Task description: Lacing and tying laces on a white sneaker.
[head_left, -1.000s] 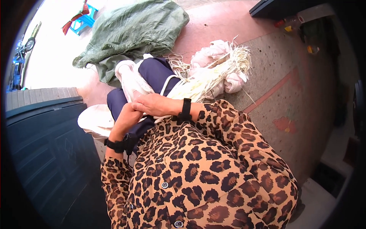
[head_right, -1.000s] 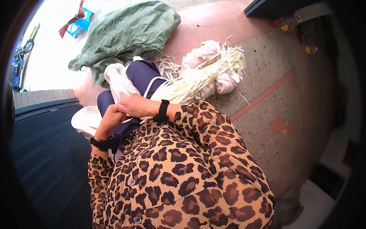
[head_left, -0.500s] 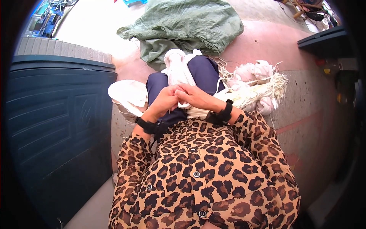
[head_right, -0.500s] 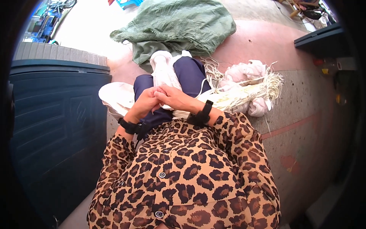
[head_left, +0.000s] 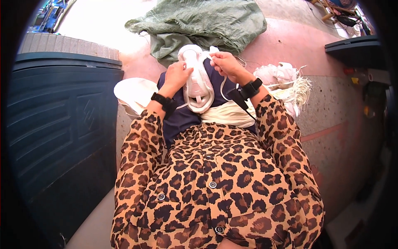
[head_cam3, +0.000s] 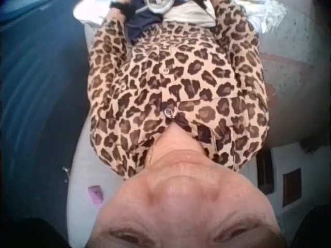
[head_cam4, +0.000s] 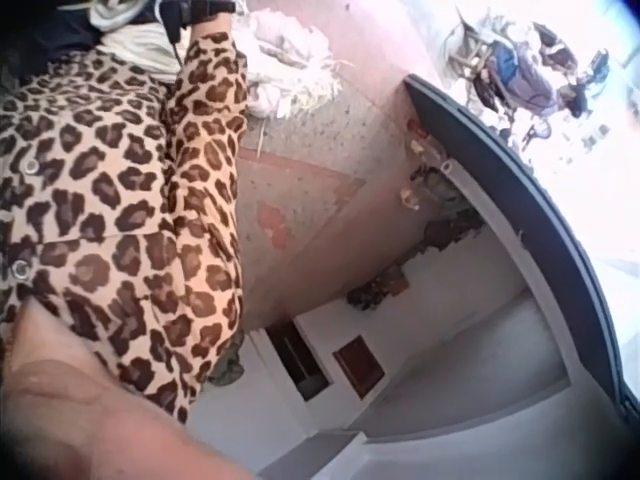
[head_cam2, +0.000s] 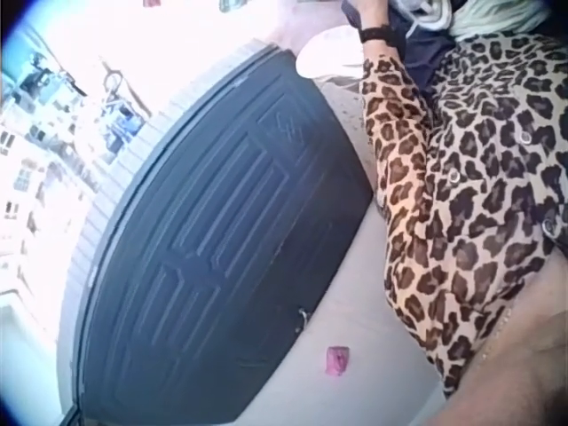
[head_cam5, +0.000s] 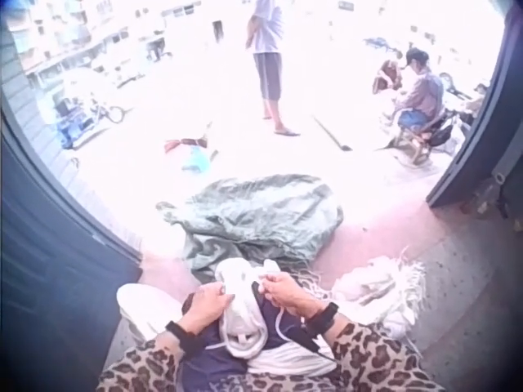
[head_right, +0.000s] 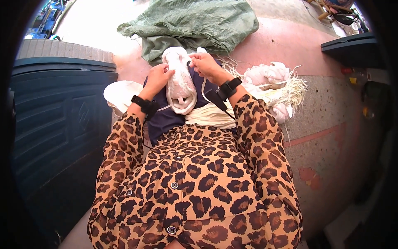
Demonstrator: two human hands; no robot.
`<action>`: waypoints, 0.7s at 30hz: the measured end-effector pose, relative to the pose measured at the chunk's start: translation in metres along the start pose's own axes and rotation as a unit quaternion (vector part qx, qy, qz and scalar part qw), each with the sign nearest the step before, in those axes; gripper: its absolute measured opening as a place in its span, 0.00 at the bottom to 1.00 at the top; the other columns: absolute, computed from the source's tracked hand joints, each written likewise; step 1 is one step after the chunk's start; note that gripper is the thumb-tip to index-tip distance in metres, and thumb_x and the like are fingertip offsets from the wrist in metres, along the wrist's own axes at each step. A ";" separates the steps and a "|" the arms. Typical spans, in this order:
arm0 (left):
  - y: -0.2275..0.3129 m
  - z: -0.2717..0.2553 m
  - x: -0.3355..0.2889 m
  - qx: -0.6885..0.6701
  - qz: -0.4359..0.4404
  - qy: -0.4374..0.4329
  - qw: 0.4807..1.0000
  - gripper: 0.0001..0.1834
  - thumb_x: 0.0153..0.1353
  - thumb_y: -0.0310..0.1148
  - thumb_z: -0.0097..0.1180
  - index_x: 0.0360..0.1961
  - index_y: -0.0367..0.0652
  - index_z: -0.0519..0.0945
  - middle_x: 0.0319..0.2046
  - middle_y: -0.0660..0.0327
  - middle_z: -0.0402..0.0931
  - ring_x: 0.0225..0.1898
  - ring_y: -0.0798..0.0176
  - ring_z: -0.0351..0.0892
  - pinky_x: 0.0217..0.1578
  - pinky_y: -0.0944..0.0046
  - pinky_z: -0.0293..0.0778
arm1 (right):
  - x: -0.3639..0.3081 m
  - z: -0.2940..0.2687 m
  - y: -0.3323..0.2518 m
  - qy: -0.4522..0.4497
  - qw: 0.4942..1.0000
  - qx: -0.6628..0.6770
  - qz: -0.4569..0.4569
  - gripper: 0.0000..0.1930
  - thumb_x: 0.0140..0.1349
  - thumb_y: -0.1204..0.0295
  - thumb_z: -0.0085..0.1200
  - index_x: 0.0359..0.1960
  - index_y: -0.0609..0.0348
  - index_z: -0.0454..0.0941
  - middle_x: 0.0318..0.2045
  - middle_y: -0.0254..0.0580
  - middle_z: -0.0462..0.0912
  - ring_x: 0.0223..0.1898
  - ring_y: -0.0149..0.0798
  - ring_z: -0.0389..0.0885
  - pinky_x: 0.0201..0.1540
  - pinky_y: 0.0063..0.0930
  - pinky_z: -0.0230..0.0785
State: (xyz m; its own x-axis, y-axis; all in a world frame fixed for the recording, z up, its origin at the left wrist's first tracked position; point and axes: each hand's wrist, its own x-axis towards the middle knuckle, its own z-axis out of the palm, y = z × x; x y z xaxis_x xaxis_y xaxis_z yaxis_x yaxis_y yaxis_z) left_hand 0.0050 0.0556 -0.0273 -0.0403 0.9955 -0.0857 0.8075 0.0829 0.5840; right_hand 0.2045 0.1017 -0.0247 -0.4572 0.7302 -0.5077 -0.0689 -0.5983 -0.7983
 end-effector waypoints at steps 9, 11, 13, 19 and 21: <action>0.003 0.008 0.009 0.086 0.033 0.010 0.996 0.15 0.45 0.39 0.58 0.20 0.36 0.76 0.22 0.47 0.73 0.27 0.47 0.74 0.29 0.55 0.68 | 0.009 0.004 0.019 0.025 0.870 -0.473 -0.134 0.12 0.53 0.67 0.45 0.26 0.63 0.77 0.25 0.55 0.76 0.31 0.53 0.75 0.36 0.41 0.66; 0.005 0.009 0.009 0.081 0.032 0.012 0.996 0.15 0.45 0.39 0.58 0.20 0.36 0.76 0.21 0.48 0.73 0.27 0.47 0.74 0.29 0.54 0.68 | 0.010 0.009 0.017 0.045 0.855 -0.481 -0.191 0.12 0.53 0.67 0.44 0.27 0.63 0.77 0.25 0.54 0.77 0.31 0.53 0.75 0.36 0.41 0.66; 0.007 0.010 0.009 0.078 0.023 -0.001 0.997 0.14 0.45 0.39 0.58 0.21 0.36 0.76 0.23 0.48 0.74 0.29 0.46 0.74 0.30 0.54 0.69 | 0.011 0.013 0.015 0.066 0.835 -0.487 -0.247 0.12 0.53 0.67 0.43 0.27 0.62 0.77 0.25 0.54 0.77 0.32 0.52 0.76 0.36 0.41 0.67; 0.009 0.012 0.007 0.056 -0.004 0.004 0.998 0.14 0.46 0.39 0.56 0.23 0.36 0.76 0.25 0.47 0.75 0.31 0.46 0.74 0.32 0.53 0.69 | 0.019 0.015 0.017 0.042 0.804 -0.561 -0.192 0.12 0.53 0.68 0.42 0.29 0.61 0.77 0.27 0.54 0.77 0.33 0.52 0.76 0.37 0.42 0.67; 0.009 0.013 0.007 0.046 -0.011 0.009 0.999 0.14 0.47 0.39 0.56 0.24 0.37 0.76 0.25 0.47 0.75 0.31 0.46 0.74 0.32 0.53 0.69 | 0.020 0.015 0.019 0.058 0.829 -0.511 -0.219 0.12 0.53 0.68 0.42 0.27 0.61 0.77 0.26 0.54 0.77 0.32 0.52 0.76 0.36 0.42 0.67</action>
State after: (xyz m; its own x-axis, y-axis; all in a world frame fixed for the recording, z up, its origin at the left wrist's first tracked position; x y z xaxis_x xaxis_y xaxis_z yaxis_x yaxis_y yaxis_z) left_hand 0.0196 0.0623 -0.0328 -0.0688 0.9942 -0.0823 0.8570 0.1011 0.5052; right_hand 0.1808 0.1000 -0.0456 -0.4942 0.8660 -0.0763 0.6086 0.2820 -0.7417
